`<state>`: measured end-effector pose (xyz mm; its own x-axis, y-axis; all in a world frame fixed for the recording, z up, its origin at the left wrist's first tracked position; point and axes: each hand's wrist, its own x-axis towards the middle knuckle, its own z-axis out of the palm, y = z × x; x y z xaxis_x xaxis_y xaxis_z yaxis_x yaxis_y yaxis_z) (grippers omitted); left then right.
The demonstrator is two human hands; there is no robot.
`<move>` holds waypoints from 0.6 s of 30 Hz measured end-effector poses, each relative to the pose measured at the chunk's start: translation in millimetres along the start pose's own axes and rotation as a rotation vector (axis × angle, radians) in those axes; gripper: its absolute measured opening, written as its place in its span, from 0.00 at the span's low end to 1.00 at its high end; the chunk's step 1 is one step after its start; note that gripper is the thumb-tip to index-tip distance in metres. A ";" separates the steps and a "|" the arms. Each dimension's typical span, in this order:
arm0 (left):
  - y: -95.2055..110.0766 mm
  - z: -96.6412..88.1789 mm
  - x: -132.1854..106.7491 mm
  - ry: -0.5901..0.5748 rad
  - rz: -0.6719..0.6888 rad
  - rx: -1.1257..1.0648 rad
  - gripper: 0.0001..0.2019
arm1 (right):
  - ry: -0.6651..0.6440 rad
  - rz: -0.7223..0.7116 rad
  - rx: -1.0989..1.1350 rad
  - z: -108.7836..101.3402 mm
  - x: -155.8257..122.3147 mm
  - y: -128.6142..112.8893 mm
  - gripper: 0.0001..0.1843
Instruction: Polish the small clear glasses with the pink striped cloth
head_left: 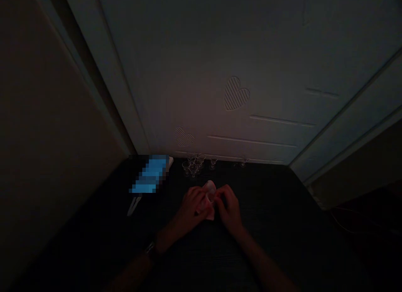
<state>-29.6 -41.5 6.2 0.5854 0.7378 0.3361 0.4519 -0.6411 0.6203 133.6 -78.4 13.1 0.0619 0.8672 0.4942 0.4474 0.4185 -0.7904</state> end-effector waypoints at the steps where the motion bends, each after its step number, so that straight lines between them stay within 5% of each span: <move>1: 0.5 0.7 -0.7 0.005 0.001 0.012 0.21 | 0.016 0.005 0.000 -0.3 0.1 -0.2 0.05; 8: 1.8 1.0 -0.6 -0.011 -0.011 0.064 0.21 | 0.097 0.051 0.003 -5.0 1.1 -1.5 0.05; 18: 0.6 0.5 0.3 -0.070 -0.015 0.175 0.17 | 0.039 0.010 0.006 -2.9 6.0 -3.1 0.03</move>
<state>-28.8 -41.8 6.3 0.6203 0.7352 0.2735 0.5677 -0.6614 0.4902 135.2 -75.3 19.6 0.1014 0.8602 0.4998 0.4414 0.4113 -0.7975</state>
